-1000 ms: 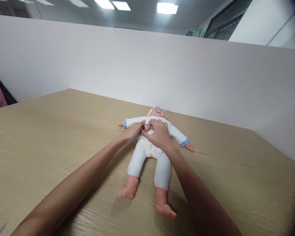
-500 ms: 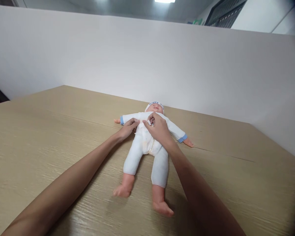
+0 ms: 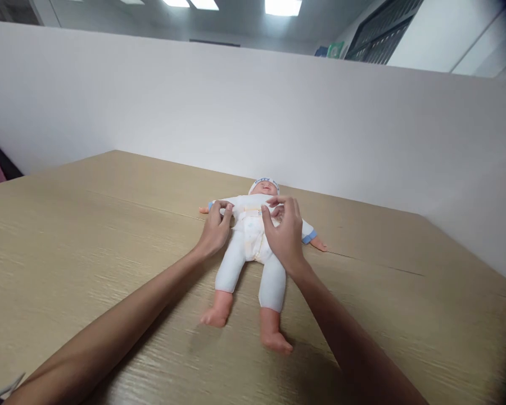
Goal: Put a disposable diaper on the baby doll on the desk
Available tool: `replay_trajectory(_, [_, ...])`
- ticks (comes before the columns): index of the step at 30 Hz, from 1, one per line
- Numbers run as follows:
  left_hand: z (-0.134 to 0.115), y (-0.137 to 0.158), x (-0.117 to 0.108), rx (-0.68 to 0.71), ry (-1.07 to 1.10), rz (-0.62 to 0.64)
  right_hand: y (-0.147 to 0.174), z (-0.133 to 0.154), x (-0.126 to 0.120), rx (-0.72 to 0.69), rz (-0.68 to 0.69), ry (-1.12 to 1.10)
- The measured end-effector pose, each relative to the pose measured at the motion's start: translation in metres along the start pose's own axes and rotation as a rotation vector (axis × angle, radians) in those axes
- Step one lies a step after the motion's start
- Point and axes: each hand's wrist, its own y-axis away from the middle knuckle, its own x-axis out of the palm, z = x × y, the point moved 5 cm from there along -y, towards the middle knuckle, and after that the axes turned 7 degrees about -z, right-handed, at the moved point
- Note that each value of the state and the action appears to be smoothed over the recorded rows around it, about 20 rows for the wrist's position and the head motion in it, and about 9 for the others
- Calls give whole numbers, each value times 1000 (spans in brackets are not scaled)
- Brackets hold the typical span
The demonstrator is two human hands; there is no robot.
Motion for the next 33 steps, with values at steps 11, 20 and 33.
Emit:
replay_trajectory(11, [-35, 77, -10, 214, -295, 515, 96, 1, -58, 177, 560, -4])
replay_trajectory(20, [-17, 70, 4, 170, -356, 426, 103, -6, -34, 64, 418, 363])
replay_trajectory(33, [-26, 75, -3, 229, -385, 449, 107, -1, -33, 63, 442, 292])
